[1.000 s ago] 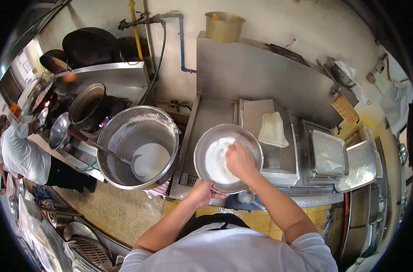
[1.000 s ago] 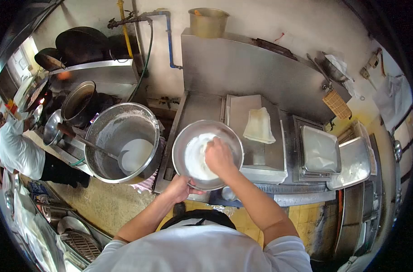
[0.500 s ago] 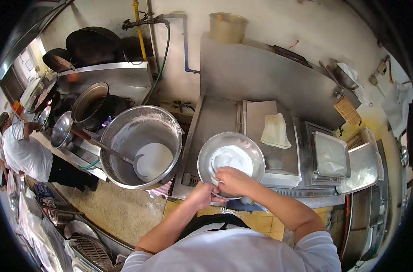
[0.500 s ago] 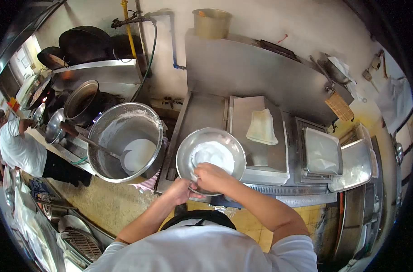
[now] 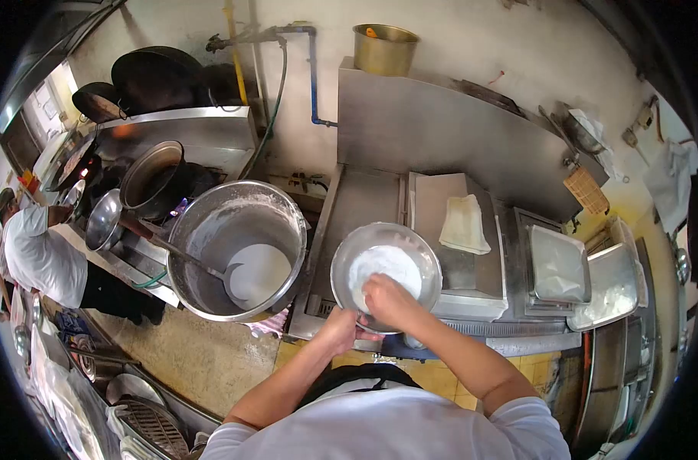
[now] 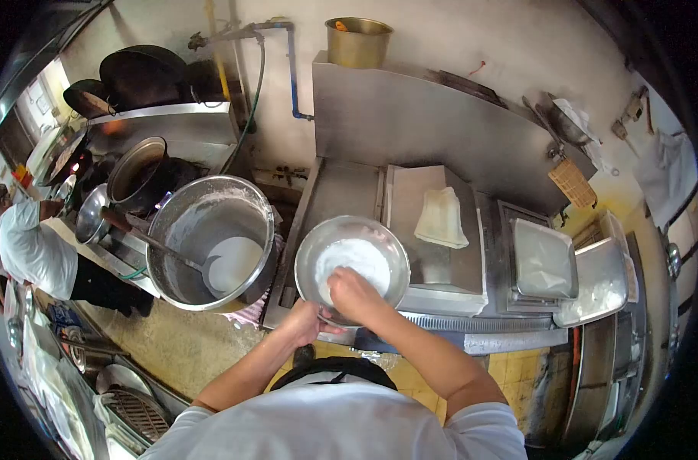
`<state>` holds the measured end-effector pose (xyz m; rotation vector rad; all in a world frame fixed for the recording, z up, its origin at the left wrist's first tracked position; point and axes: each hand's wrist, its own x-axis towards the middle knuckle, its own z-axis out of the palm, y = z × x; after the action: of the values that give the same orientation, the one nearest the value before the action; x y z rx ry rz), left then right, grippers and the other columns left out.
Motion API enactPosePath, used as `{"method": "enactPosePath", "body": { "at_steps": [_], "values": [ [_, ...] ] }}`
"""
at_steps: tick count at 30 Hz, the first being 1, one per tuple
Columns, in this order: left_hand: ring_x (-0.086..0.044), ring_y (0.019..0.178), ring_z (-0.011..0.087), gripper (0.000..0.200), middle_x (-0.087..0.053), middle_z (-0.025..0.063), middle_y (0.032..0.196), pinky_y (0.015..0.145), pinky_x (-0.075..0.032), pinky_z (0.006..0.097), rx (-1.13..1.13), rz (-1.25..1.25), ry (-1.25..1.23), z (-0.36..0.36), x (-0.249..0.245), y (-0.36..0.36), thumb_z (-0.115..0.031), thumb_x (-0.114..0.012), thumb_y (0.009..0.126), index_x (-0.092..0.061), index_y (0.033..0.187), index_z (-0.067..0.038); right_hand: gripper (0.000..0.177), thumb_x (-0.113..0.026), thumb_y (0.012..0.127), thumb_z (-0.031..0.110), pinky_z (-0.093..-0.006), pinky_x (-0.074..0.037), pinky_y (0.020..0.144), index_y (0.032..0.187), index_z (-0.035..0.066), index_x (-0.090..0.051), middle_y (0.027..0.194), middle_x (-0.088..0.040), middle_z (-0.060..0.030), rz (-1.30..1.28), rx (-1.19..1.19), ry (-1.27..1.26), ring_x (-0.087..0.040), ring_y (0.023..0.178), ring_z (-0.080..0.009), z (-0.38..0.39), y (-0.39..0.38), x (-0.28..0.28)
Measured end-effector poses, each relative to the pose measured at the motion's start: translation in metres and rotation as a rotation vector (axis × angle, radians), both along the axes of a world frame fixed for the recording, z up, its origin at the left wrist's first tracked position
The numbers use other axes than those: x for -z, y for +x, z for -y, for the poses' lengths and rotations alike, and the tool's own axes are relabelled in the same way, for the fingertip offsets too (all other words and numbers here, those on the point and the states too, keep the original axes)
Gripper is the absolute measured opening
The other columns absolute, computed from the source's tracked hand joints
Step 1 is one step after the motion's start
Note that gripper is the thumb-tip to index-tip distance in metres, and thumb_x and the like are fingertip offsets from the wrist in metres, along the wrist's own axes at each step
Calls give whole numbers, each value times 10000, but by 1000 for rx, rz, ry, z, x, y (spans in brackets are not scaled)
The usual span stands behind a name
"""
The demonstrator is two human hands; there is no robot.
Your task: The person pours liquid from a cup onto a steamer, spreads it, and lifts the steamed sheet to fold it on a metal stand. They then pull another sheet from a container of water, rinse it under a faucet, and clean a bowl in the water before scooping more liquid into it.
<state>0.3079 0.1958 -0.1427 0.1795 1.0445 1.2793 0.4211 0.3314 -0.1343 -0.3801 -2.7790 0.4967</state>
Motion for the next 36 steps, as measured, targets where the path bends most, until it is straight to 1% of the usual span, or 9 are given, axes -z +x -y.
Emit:
{"method": "enactPosePath", "body": {
  "at_steps": [4,7,9,14,17,20,26,30,36],
  "values": [
    [-687,895,449,363,-581,210,1087,728,-663,478,-50,-24,-10,1,-10,-6,7,-408,899,-444,1258,44,60,-617,770,33,-478,-530,841,798,-6,-654,893,-639,-215,110,219,51,-643,920,-391,-26,15,-3],
    [-678,925,438,402,-579,208,1105,727,-662,494,11,8,17,1,-3,-2,13,-407,891,-434,1291,40,124,-584,803,4,-446,-521,918,874,-31,-679,982,-650,-227,-49,192,70,-642,1023,-376,-38,-10,5],
    [-675,942,443,416,-570,234,1134,726,-665,498,0,-7,32,0,-3,-3,32,-408,881,-416,1295,71,64,-597,779,15,-417,-519,872,810,6,-652,893,-635,-183,-118,-27,102,-613,931,-344,-13,-28,7],
    [-675,953,472,430,-551,290,1182,730,-672,493,-14,57,-40,-1,-12,-6,75,-409,859,-379,1285,133,84,-610,798,66,-388,-526,859,833,12,-663,939,-653,-146,-53,-128,369,-627,968,-303,-39,-45,-7],
    [-672,945,485,434,-544,308,1166,728,-673,490,-98,28,-6,1,-14,-5,84,-407,848,-367,1275,146,146,-608,812,111,-367,-516,930,850,19,-714,966,-682,-167,151,14,576,-654,987,-301,-67,-39,-15],
    [-669,937,498,434,-532,321,1168,720,-674,487,-150,14,28,3,-10,-4,89,-405,838,-356,1264,157,166,-620,802,113,-392,-525,926,874,6,-725,976,-693,-199,211,-18,628,-668,976,-321,-75,-24,-26],
    [-652,964,509,372,-508,311,1175,723,-675,504,-208,136,13,-6,7,-12,88,-398,844,-364,1203,177,168,-597,763,72,-466,-545,851,786,-45,-715,867,-690,-271,324,136,237,-678,885,-403,-54,0,-6],
    [-646,968,506,346,-508,293,1150,727,-676,510,-232,155,-47,-12,24,-6,77,-391,865,-373,1193,186,243,-631,739,143,-483,-544,865,791,-85,-694,867,-676,-307,374,229,-96,-668,914,-467,-17,0,-17],
    [-646,967,503,372,-506,286,1171,733,-676,507,-172,133,-8,-9,18,-2,74,-389,883,-366,1237,186,206,-636,746,73,-507,-556,850,874,-76,-699,950,-687,-277,294,183,-89,-685,922,-449,-17,11,-21]
  ]
}}
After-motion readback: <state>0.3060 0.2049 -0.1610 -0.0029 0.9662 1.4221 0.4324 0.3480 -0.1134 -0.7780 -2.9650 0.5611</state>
